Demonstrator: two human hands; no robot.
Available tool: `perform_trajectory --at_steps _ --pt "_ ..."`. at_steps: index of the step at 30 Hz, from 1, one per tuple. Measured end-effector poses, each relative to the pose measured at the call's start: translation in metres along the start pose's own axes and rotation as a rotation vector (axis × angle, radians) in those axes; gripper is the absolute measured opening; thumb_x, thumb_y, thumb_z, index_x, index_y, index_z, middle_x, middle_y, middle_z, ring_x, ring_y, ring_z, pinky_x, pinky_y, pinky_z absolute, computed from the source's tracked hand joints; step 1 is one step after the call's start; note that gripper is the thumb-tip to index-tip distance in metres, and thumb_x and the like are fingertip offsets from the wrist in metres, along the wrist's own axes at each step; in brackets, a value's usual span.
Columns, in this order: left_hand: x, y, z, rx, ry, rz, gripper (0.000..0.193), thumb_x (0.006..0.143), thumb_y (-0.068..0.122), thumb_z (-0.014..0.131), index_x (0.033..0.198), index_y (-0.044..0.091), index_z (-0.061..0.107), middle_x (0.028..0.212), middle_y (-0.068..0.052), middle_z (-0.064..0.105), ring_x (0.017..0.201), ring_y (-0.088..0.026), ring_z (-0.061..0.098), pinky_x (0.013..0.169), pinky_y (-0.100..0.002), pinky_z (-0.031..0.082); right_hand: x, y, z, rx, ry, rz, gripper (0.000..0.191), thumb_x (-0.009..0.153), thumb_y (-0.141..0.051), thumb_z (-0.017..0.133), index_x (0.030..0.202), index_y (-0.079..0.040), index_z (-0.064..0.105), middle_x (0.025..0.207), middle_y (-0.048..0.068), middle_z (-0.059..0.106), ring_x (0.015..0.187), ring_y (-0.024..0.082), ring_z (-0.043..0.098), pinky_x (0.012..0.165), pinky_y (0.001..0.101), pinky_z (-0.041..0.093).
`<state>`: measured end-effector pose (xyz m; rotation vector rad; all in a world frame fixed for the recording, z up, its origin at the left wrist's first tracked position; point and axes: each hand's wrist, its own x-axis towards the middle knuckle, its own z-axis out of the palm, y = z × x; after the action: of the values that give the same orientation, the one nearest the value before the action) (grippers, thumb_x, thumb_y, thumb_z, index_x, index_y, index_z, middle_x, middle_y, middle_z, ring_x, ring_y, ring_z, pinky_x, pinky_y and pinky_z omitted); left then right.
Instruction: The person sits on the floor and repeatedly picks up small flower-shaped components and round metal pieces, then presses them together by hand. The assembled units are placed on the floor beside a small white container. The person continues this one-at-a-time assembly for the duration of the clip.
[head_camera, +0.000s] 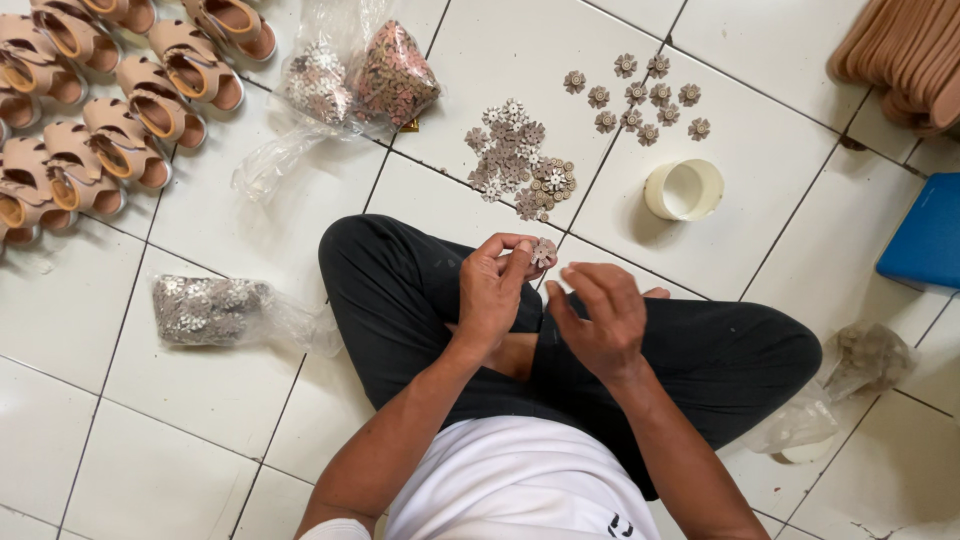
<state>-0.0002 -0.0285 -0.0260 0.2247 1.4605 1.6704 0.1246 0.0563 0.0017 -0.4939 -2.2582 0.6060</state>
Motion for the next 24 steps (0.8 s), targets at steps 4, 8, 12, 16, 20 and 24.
perform_trajectory --at_steps 4,8,12,16,20,24 --pt "0.004 -0.008 -0.006 -0.047 -0.006 -0.024 0.025 0.105 0.015 0.057 0.110 -0.008 0.066 0.098 -0.019 0.076 0.092 -0.022 0.078 0.086 -0.032 0.065 -0.012 0.014 -0.006 -0.025 0.021 0.169 0.034 0.088 0.000 0.083 0.117 -0.001 0.066 0.110 0.012 0.069 0.097 0.022 0.070 0.082 0.0324 0.058" --pt "0.006 -0.011 -0.011 -0.037 0.006 -0.034 0.025 0.106 0.015 0.057 0.110 -0.008 0.065 0.100 -0.020 0.076 0.093 -0.024 0.077 0.088 -0.034 0.064 -0.021 0.045 0.009 0.043 0.013 0.430 0.030 0.096 -0.001 0.077 0.123 -0.002 0.066 0.113 0.013 0.072 0.101 0.022 0.073 0.089 0.0327 0.061" --pt "0.006 -0.010 -0.019 -0.053 0.032 -0.025 0.025 0.106 0.014 0.056 0.111 -0.009 0.063 0.104 -0.022 0.076 0.095 -0.026 0.078 0.087 -0.035 0.065 -0.026 0.072 0.038 0.062 -0.292 0.606 0.046 0.091 -0.004 0.075 0.133 -0.002 0.060 0.109 0.016 0.072 0.099 0.028 0.071 0.084 0.0391 0.058" --pt "0.007 -0.006 -0.028 -0.033 0.055 -0.035 0.025 0.105 0.014 0.055 0.111 -0.009 0.063 0.105 -0.023 0.075 0.096 -0.028 0.078 0.087 -0.035 0.065 -0.027 0.069 0.065 0.002 -0.464 0.570 0.056 0.083 -0.002 0.074 0.136 -0.003 0.055 0.105 0.016 0.071 0.101 0.033 0.067 0.086 0.0432 0.055" --pt "0.006 0.000 -0.032 -0.033 0.071 -0.038 0.026 0.105 0.014 0.055 0.112 -0.010 0.062 0.105 -0.024 0.075 0.097 -0.029 0.078 0.088 -0.036 0.065 -0.015 0.065 0.074 -0.093 -0.544 0.577 0.053 0.089 0.000 0.069 0.140 -0.004 0.053 0.098 0.014 0.070 0.098 0.032 0.065 0.085 0.0436 0.053" --pt "0.005 0.004 -0.036 -0.053 0.079 -0.044 0.026 0.105 0.014 0.055 0.112 -0.010 0.062 0.106 -0.024 0.075 0.096 -0.029 0.078 0.089 -0.036 0.064 -0.006 0.059 0.073 -0.076 -0.473 0.480 0.058 0.084 0.002 0.068 0.139 -0.002 0.052 0.097 0.016 0.069 0.094 0.034 0.063 0.082 0.0453 0.052"
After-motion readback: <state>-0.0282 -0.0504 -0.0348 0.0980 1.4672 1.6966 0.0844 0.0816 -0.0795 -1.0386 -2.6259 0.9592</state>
